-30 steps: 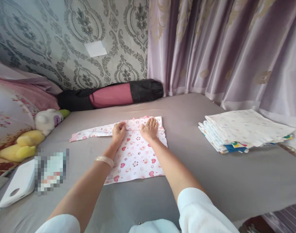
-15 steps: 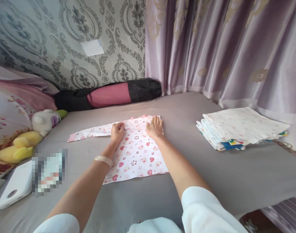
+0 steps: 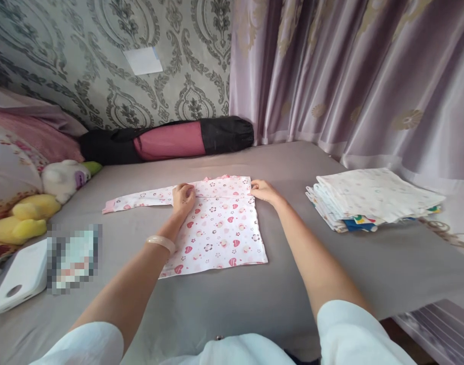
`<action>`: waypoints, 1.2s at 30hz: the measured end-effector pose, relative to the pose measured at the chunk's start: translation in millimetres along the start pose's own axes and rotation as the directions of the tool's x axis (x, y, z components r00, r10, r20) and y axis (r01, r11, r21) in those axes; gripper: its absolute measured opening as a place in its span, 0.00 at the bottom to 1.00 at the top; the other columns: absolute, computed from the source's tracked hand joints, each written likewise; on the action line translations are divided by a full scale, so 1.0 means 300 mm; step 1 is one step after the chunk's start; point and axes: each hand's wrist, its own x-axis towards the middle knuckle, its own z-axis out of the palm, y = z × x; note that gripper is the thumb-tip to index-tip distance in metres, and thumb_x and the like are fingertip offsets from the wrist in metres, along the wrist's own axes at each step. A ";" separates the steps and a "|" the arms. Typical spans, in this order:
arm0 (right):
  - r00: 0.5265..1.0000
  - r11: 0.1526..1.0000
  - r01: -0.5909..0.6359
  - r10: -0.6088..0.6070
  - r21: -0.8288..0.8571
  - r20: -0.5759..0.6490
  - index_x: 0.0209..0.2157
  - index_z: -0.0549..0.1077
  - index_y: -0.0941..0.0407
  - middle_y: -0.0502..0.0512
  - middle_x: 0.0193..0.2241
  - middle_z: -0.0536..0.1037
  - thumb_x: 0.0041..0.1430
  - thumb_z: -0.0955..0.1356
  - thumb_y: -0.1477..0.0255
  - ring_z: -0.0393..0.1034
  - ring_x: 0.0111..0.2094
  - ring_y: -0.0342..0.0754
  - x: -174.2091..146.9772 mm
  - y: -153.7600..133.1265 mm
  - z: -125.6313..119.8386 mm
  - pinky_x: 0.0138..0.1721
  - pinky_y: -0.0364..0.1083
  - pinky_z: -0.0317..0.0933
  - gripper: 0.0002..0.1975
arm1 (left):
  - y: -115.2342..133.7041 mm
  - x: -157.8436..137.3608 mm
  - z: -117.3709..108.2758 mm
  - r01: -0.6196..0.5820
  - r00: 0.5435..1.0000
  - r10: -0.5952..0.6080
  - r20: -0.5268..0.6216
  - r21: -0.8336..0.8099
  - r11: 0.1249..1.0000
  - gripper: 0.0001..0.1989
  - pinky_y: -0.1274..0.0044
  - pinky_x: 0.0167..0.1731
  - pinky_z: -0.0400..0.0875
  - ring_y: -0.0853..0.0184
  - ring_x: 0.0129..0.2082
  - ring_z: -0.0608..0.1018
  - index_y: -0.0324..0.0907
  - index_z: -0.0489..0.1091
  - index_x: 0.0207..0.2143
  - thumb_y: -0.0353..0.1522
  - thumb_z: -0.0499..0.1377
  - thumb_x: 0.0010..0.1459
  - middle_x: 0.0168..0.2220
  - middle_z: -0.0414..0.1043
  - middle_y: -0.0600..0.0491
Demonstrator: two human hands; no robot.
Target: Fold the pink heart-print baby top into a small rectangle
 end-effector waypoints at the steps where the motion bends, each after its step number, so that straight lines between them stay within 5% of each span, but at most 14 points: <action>1: 0.999 1.000 -0.002 0.002 0.024 0.034 0.56 0.71 0.59 0.55 0.40 0.80 0.54 0.67 0.76 0.74 0.37 0.46 -0.016 -0.001 -0.002 0.37 0.40 0.64 0.26 | 0.002 -0.002 -0.001 -0.013 1.000 0.013 0.018 0.005 1.000 0.12 0.61 0.55 0.63 0.52 0.49 0.68 0.44 0.76 0.37 0.28 0.54 0.55 0.44 0.71 0.44; 5: 0.998 0.999 0.001 0.002 -0.046 0.056 0.56 0.70 0.58 0.54 0.39 0.79 0.48 0.68 0.80 0.72 0.34 0.45 -0.061 -0.024 0.012 0.32 0.40 0.61 0.30 | 0.012 -0.008 -0.003 -0.041 0.998 0.040 0.049 0.026 0.999 0.11 0.60 0.56 0.61 0.51 0.49 0.68 0.45 0.76 0.36 0.29 0.55 0.54 0.43 0.73 0.45; 13: 0.990 0.929 -0.106 0.066 -0.354 -0.123 0.55 0.69 0.58 0.64 0.50 0.74 0.57 0.66 0.79 0.69 0.51 0.55 -0.090 -0.070 0.037 0.46 0.47 0.62 0.23 | 0.043 -0.017 -0.014 -0.009 0.997 -0.001 0.083 0.115 0.993 0.09 0.58 0.54 0.60 0.48 0.52 0.68 0.44 0.76 0.34 0.30 0.55 0.56 0.46 0.74 0.44; 17: 0.957 0.889 -0.027 -0.109 -0.458 -0.268 0.54 0.70 0.61 0.67 0.55 0.70 0.63 0.60 0.78 0.64 0.57 0.58 -0.090 -0.139 0.074 0.55 0.50 0.58 0.19 | 0.068 -0.027 -0.018 -0.110 0.990 0.095 0.109 0.146 0.983 0.12 0.56 0.59 0.54 0.49 0.59 0.65 0.45 0.74 0.43 0.32 0.55 0.59 0.54 0.71 0.43; 21: 0.943 0.864 0.201 -0.298 -0.461 -0.147 0.65 0.59 0.63 0.64 0.66 0.58 0.67 0.57 0.74 0.46 0.67 0.58 -0.055 -0.231 0.173 0.66 0.56 0.41 0.26 | 0.080 -0.036 0.000 -0.254 0.948 0.232 0.220 0.078 0.964 0.15 0.53 0.64 0.41 0.47 0.66 0.57 0.45 0.73 0.49 0.34 0.56 0.60 0.60 0.67 0.43; 24: 0.940 0.851 0.292 -0.340 -0.437 -0.032 0.68 0.54 0.62 0.60 0.69 0.50 0.70 0.55 0.70 0.37 0.70 0.57 -0.022 -0.285 0.262 0.68 0.61 0.31 0.28 | 0.075 -0.034 0.020 -0.233 0.947 0.216 0.236 0.045 0.971 0.17 0.53 0.66 0.35 0.49 0.68 0.55 0.46 0.72 0.52 0.35 0.54 0.61 0.61 0.67 0.44; 31: 0.931 0.842 0.346 -0.364 -0.415 0.039 0.69 0.53 0.56 0.56 0.70 0.48 0.70 0.52 0.66 0.38 0.70 0.56 0.017 -0.319 0.360 0.67 0.62 0.32 0.28 | 0.099 -0.021 0.010 -0.244 0.874 0.026 0.484 0.393 0.887 0.26 0.56 0.66 0.43 0.54 0.69 0.54 0.42 0.58 0.65 0.37 0.42 0.68 0.68 0.55 0.46; 36: 0.935 0.842 0.338 -0.352 -0.421 0.047 0.69 0.52 0.56 0.54 0.70 0.47 0.70 0.51 0.66 0.37 0.70 0.55 0.019 -0.317 0.358 0.67 0.62 0.32 0.28 | 0.116 -0.021 -0.001 -0.286 0.865 0.015 0.501 0.470 0.835 0.27 0.58 0.66 0.47 0.55 0.69 0.54 0.41 0.57 0.66 0.38 0.40 0.68 0.69 0.54 0.48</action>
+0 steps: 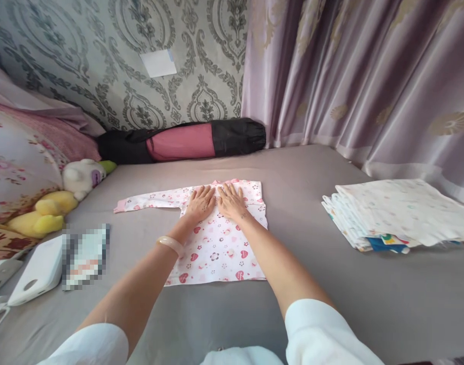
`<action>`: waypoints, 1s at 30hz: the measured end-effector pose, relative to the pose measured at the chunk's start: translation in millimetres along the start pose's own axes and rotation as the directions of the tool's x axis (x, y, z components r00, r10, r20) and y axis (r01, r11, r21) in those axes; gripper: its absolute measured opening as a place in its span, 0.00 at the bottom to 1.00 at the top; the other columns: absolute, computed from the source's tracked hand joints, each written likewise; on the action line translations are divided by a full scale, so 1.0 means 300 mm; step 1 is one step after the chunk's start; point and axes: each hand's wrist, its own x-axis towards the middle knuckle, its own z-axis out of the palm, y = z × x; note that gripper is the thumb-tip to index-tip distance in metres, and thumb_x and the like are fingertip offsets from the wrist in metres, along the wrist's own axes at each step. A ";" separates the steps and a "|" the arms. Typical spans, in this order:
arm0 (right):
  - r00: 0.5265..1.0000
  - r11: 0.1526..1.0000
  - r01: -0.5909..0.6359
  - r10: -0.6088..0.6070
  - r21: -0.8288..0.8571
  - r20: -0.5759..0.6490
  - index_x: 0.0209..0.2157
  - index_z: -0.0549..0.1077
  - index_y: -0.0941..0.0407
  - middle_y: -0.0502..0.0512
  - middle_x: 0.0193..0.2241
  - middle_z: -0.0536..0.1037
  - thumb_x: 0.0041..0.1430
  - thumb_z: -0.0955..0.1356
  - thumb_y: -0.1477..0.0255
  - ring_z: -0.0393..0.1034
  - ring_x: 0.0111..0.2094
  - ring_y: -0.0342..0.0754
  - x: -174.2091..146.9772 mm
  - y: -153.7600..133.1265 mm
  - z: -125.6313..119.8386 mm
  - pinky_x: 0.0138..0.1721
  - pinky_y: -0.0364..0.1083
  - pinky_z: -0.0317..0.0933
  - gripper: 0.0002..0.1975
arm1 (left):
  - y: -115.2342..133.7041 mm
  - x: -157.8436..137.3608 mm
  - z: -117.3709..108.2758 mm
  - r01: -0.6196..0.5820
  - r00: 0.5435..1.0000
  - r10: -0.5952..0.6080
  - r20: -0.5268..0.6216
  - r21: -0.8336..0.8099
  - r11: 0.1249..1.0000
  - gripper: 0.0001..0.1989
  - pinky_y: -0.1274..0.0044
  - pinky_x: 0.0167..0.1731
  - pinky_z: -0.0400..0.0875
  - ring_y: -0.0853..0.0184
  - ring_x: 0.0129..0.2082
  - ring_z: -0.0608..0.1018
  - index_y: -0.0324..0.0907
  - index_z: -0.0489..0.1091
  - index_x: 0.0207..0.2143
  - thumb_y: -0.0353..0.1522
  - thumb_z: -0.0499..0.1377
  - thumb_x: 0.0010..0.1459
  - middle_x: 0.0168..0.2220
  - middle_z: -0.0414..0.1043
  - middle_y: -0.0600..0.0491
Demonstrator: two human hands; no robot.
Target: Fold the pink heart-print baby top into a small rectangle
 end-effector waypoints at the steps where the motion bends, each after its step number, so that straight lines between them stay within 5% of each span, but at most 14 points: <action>1: 1.000 1.000 0.002 -0.002 0.002 0.006 0.69 0.52 0.56 0.54 0.70 0.47 0.70 0.51 0.66 0.37 0.70 0.55 0.001 0.001 -0.002 0.68 0.62 0.32 0.28 | 0.000 -0.001 0.001 -0.001 1.000 0.001 -0.006 0.001 1.000 0.27 0.59 0.66 0.47 0.55 0.69 0.54 0.41 0.57 0.66 0.38 0.40 0.69 0.68 0.54 0.48; 7: 0.994 0.994 -0.107 0.106 0.034 0.009 0.70 0.47 0.62 0.58 0.71 0.43 0.71 0.49 0.64 0.33 0.71 0.51 0.005 0.027 -0.021 0.68 0.58 0.31 0.31 | 0.003 -0.007 0.008 0.053 0.991 -0.052 -0.123 0.008 0.999 0.30 0.58 0.68 0.41 0.55 0.70 0.50 0.38 0.55 0.67 0.41 0.39 0.69 0.69 0.51 0.45; 13: 0.931 0.931 -0.361 0.356 -0.052 -0.078 0.68 0.48 0.71 0.68 0.69 0.45 0.71 0.49 0.61 0.36 0.70 0.57 -0.008 0.097 -0.025 0.68 0.56 0.32 0.34 | 0.004 0.002 0.002 0.021 1.000 -0.021 0.014 -0.001 1.000 0.30 0.54 0.66 0.43 0.52 0.69 0.53 0.38 0.56 0.66 0.43 0.39 0.69 0.69 0.53 0.44; 26: 0.951 0.948 -0.309 0.310 -0.076 0.001 0.69 0.48 0.70 0.66 0.70 0.45 0.70 0.49 0.61 0.37 0.70 0.55 -0.021 0.141 -0.042 0.69 0.54 0.33 0.34 | -0.001 -0.005 -0.001 0.105 0.991 -0.107 -0.080 -0.024 0.994 0.31 0.60 0.68 0.42 0.56 0.70 0.50 0.37 0.55 0.66 0.44 0.39 0.68 0.70 0.50 0.43; 30: 0.951 0.945 -0.308 0.307 -0.107 -0.027 0.69 0.49 0.69 0.65 0.70 0.44 0.70 0.49 0.61 0.36 0.70 0.56 -0.050 0.194 -0.055 0.69 0.56 0.32 0.34 | -0.007 0.006 0.010 0.091 0.996 -0.091 -0.002 0.001 0.996 0.31 0.58 0.66 0.46 0.54 0.70 0.52 0.37 0.56 0.66 0.45 0.38 0.68 0.69 0.50 0.41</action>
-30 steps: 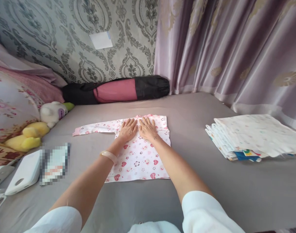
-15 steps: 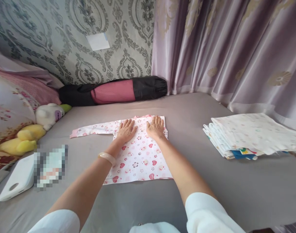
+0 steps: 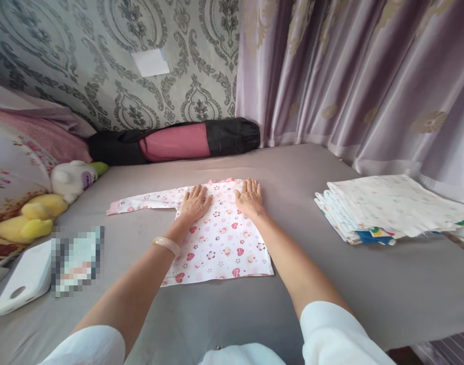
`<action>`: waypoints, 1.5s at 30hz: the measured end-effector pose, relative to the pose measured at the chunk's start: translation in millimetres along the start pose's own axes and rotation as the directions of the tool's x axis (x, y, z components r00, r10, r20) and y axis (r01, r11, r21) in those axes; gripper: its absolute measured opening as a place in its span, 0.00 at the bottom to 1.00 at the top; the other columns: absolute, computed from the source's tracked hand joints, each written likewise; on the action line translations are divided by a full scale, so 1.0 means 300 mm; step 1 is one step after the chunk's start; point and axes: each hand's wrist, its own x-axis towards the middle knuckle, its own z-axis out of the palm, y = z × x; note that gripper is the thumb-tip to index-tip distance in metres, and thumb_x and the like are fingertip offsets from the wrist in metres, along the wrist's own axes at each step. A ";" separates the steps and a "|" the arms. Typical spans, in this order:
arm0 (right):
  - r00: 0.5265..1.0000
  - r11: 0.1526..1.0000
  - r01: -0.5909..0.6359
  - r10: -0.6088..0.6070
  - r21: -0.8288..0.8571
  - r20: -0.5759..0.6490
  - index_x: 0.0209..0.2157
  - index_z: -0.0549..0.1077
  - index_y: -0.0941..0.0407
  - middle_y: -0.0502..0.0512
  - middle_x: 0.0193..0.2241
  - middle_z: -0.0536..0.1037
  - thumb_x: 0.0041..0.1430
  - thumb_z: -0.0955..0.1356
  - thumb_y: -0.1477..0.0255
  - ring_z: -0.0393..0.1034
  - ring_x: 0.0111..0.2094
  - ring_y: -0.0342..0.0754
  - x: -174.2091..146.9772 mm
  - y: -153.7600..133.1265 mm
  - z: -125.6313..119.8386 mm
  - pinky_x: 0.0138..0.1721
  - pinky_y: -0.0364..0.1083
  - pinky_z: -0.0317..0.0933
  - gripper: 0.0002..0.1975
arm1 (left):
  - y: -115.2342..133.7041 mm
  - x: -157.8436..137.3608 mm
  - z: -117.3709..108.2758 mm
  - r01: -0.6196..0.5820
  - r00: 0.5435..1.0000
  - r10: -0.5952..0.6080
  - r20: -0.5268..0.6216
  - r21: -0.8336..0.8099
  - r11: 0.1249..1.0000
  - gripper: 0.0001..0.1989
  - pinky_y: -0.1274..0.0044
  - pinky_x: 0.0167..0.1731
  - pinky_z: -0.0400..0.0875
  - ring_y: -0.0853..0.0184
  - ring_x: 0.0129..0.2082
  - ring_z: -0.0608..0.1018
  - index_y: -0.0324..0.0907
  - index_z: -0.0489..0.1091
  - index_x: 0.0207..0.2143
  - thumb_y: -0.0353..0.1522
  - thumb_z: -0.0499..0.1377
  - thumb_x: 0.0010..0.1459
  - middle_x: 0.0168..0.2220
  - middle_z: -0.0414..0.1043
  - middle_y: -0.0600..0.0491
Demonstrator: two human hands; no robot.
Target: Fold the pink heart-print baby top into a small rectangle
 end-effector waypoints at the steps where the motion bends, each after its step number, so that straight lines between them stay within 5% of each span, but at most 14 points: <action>1: 1.000 1.000 -0.005 0.005 -0.006 -0.007 0.68 0.49 0.69 0.65 0.70 0.44 0.70 0.49 0.61 0.36 0.70 0.56 -0.003 0.012 0.001 0.69 0.57 0.33 0.34 | 0.000 0.002 0.001 -0.005 1.000 0.005 0.015 0.005 1.000 0.32 0.58 0.66 0.47 0.53 0.70 0.53 0.37 0.55 0.66 0.45 0.38 0.68 0.70 0.50 0.40; 11: 0.998 0.997 0.063 -0.064 0.051 0.010 0.68 0.51 0.68 0.63 0.70 0.45 0.70 0.50 0.64 0.38 0.70 0.54 -0.029 0.060 -0.020 0.68 0.51 0.37 0.32 | -0.002 -0.018 -0.010 0.039 0.994 -0.042 -0.102 -0.036 0.999 0.31 0.63 0.67 0.45 0.53 0.70 0.51 0.32 0.58 0.64 0.43 0.41 0.68 0.69 0.49 0.37; 14: 0.994 0.994 0.104 -0.105 0.030 0.026 0.68 0.51 0.68 0.63 0.70 0.45 0.69 0.51 0.64 0.37 0.70 0.54 -0.090 0.062 -0.036 0.69 0.53 0.33 0.32 | -0.001 -0.054 -0.009 0.022 0.998 -0.024 -0.057 -0.048 0.999 0.32 0.61 0.68 0.41 0.51 0.71 0.46 0.30 0.53 0.66 0.43 0.42 0.68 0.70 0.44 0.36; 21: 0.949 0.950 0.307 -0.310 0.051 0.052 0.69 0.51 0.63 0.61 0.71 0.43 0.70 0.50 0.62 0.34 0.71 0.54 -0.313 -0.035 -0.011 0.69 0.56 0.32 0.31 | 0.068 -0.274 -0.031 -0.062 0.988 0.070 0.135 -0.063 0.996 0.34 0.57 0.67 0.43 0.50 0.71 0.44 0.33 0.48 0.69 0.45 0.40 0.68 0.71 0.40 0.37; 25: 0.940 0.939 0.340 -0.341 0.055 0.013 0.69 0.52 0.62 0.61 0.70 0.45 0.71 0.49 0.63 0.37 0.70 0.55 -0.361 -0.062 0.000 0.68 0.59 0.32 0.30 | 0.085 -0.380 -0.056 -0.164 0.977 0.166 0.134 -0.026 0.986 0.33 0.58 0.67 0.41 0.53 0.71 0.46 0.35 0.50 0.68 0.45 0.39 0.69 0.71 0.42 0.39; 34: 0.937 0.937 0.348 -0.348 -0.013 0.024 0.68 0.53 0.62 0.63 0.70 0.46 0.70 0.51 0.64 0.38 0.70 0.57 -0.345 -0.049 0.005 0.68 0.60 0.35 0.30 | -0.040 -0.388 -0.112 -0.097 0.986 0.103 0.127 -0.059 0.994 0.31 0.63 0.68 0.45 0.56 0.71 0.49 0.37 0.53 0.67 0.45 0.44 0.68 0.70 0.47 0.40; 37: 0.927 0.927 0.375 -0.374 -0.027 0.019 0.66 0.58 0.62 0.65 0.68 0.53 0.69 0.52 0.64 0.45 0.68 0.58 -0.327 -0.050 -0.012 0.67 0.61 0.40 0.29 | -0.083 -0.371 -0.132 -0.096 0.989 0.114 0.094 -0.179 0.979 0.26 0.65 0.66 0.51 0.58 0.68 0.58 0.39 0.59 0.63 0.42 0.46 0.68 0.67 0.56 0.42; 41: 0.917 0.917 0.400 -0.400 -0.002 -0.012 0.61 0.64 0.60 0.65 0.64 0.62 0.68 0.52 0.66 0.53 0.65 0.58 -0.261 -0.092 -0.037 0.66 0.60 0.42 0.27 | -0.137 -0.327 -0.164 0.081 0.995 -0.102 -0.025 -0.432 0.898 0.19 0.72 0.55 0.67 0.62 0.55 0.73 0.44 0.68 0.54 0.40 0.47 0.67 0.57 0.70 0.47; 45: 0.931 0.930 0.366 -0.366 0.034 0.002 0.67 0.54 0.64 0.63 0.69 0.49 0.69 0.50 0.66 0.39 0.70 0.56 -0.162 -0.169 -0.023 0.68 0.60 0.34 0.30 | -0.209 -0.267 -0.187 0.307 0.901 -0.424 -0.093 -0.555 0.773 0.16 0.72 0.52 0.69 0.61 0.50 0.76 0.39 0.71 0.49 0.36 0.51 0.65 0.50 0.75 0.45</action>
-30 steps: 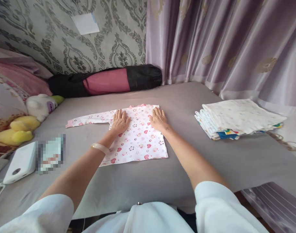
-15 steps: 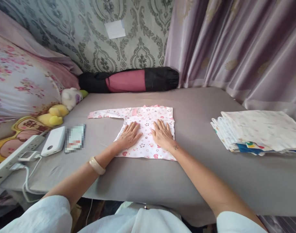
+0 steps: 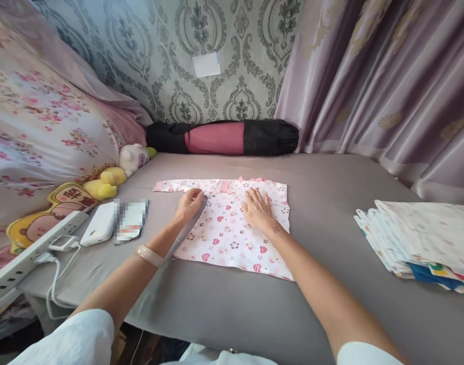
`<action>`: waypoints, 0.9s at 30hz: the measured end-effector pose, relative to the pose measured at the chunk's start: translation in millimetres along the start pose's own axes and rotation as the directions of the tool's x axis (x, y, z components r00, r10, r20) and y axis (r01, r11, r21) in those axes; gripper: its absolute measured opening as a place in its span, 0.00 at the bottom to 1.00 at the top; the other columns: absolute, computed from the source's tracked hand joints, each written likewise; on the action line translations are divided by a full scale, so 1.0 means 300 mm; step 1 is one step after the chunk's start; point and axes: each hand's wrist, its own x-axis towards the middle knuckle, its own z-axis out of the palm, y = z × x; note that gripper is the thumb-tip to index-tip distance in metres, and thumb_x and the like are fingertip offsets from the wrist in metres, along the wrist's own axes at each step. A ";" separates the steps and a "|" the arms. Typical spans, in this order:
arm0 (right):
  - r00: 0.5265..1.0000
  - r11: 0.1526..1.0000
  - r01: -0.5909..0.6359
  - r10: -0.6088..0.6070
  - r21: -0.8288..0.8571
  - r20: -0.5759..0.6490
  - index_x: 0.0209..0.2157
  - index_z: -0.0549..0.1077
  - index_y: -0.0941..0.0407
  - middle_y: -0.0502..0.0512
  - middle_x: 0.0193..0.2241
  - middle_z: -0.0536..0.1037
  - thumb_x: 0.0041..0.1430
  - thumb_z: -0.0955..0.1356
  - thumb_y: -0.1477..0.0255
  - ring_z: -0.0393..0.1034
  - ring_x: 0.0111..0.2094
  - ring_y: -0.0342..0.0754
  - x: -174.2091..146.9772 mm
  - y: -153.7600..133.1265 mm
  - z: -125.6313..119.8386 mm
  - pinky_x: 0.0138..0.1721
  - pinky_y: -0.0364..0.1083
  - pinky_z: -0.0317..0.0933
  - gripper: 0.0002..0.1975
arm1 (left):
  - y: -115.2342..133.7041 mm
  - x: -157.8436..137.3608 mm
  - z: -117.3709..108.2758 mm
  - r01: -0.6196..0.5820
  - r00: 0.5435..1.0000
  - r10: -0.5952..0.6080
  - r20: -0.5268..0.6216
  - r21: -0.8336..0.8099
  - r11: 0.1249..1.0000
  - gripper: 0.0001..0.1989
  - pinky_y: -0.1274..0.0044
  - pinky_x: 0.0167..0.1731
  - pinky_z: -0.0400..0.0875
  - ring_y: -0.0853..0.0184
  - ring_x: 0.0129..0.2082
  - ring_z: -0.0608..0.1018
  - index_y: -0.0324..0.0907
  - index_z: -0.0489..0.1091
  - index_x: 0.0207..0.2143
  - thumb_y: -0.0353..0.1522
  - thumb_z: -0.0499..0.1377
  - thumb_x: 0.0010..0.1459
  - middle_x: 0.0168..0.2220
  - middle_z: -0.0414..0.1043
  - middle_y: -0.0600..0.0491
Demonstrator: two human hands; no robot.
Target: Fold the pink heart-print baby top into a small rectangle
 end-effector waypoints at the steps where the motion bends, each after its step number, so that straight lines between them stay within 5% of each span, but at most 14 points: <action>1: 1.000 1.000 -0.015 0.015 0.008 0.014 0.68 0.52 0.64 0.62 0.70 0.47 0.70 0.50 0.65 0.37 0.70 0.55 0.031 -0.008 0.007 0.68 0.60 0.33 0.30 | -0.012 0.022 -0.009 0.050 0.998 -0.050 -0.041 -0.009 0.999 0.16 0.72 0.51 0.69 0.61 0.50 0.76 0.38 0.71 0.49 0.35 0.51 0.64 0.49 0.75 0.44; 9: 0.999 0.999 -0.041 0.040 0.028 0.032 0.69 0.49 0.62 0.58 0.71 0.42 0.71 0.49 0.62 0.35 0.70 0.53 0.192 -0.056 0.044 0.68 0.61 0.32 0.31 | -0.135 0.169 -0.058 0.212 0.955 -0.199 -0.220 0.037 0.977 0.19 0.71 0.53 0.67 0.59 0.51 0.74 0.34 0.69 0.52 0.33 0.52 0.61 0.52 0.70 0.39; 19: 0.999 0.999 -0.042 0.042 -0.003 0.031 0.69 0.49 0.64 0.61 0.70 0.45 0.71 0.48 0.62 0.36 0.70 0.52 0.235 -0.060 0.077 0.68 0.60 0.34 0.32 | -0.217 0.236 -0.079 0.334 0.901 -0.291 -0.321 0.087 0.938 0.17 0.65 0.56 0.65 0.53 0.58 0.68 0.38 0.67 0.49 0.32 0.52 0.58 0.53 0.68 0.38; 27: 0.996 0.997 -0.076 0.076 0.002 0.042 0.68 0.51 0.65 0.62 0.70 0.45 0.70 0.49 0.65 0.35 0.70 0.53 0.257 -0.093 0.081 0.68 0.61 0.37 0.31 | -0.219 0.233 -0.139 0.503 0.793 -0.472 -0.387 -0.024 0.864 0.21 0.58 0.56 0.64 0.45 0.60 0.65 0.34 0.63 0.53 0.33 0.55 0.58 0.58 0.60 0.31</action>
